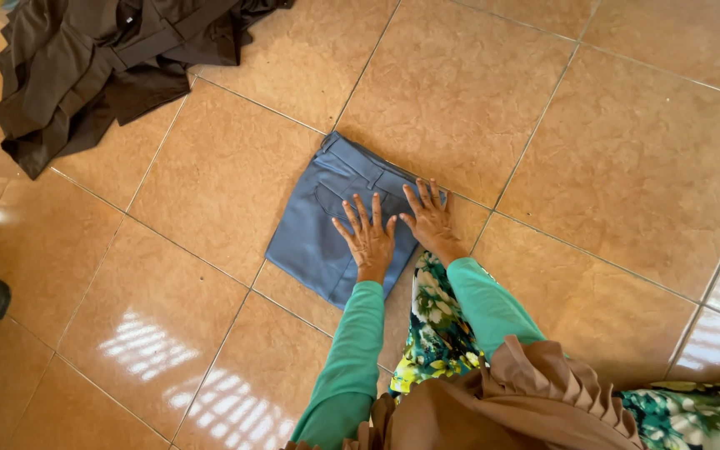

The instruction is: Folding grey trousers into a rectangular shape and stacking them on the floor.

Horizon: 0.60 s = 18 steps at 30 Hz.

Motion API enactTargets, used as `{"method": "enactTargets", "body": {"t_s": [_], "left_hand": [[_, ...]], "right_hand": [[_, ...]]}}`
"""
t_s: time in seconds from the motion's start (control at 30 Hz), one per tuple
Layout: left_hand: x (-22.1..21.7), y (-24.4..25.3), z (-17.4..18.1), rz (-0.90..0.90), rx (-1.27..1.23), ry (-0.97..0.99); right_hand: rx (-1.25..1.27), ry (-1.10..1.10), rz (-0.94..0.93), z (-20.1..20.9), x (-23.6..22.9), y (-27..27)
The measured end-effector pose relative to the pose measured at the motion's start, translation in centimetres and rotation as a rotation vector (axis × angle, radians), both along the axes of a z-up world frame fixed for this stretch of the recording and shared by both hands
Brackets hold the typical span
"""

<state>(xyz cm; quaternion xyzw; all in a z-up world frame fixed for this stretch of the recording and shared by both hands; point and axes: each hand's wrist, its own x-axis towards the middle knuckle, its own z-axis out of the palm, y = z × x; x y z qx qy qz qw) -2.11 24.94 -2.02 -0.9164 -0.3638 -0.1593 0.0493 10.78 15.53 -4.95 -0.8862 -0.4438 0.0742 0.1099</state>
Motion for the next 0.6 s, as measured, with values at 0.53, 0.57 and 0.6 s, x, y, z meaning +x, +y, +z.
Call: {"method": "enactTargets", "body": {"t_s": [0.53,0.57,0.6], "left_hand": [[13.5,-13.9,-1.8,-0.329,0.126,-0.239],[13.8,-14.5,-2.7,-0.332,0.159,-0.241],[14.1,-15.0,-3.6,-0.331,0.194,-0.244]], "right_hand": [[-0.075,0.063,-0.470,4.2,6.6,-18.3],[-0.074,0.067,-0.497,3.8,6.6,-19.3],[-0.071,0.071,-0.521,3.3,6.7,-20.1]]}}
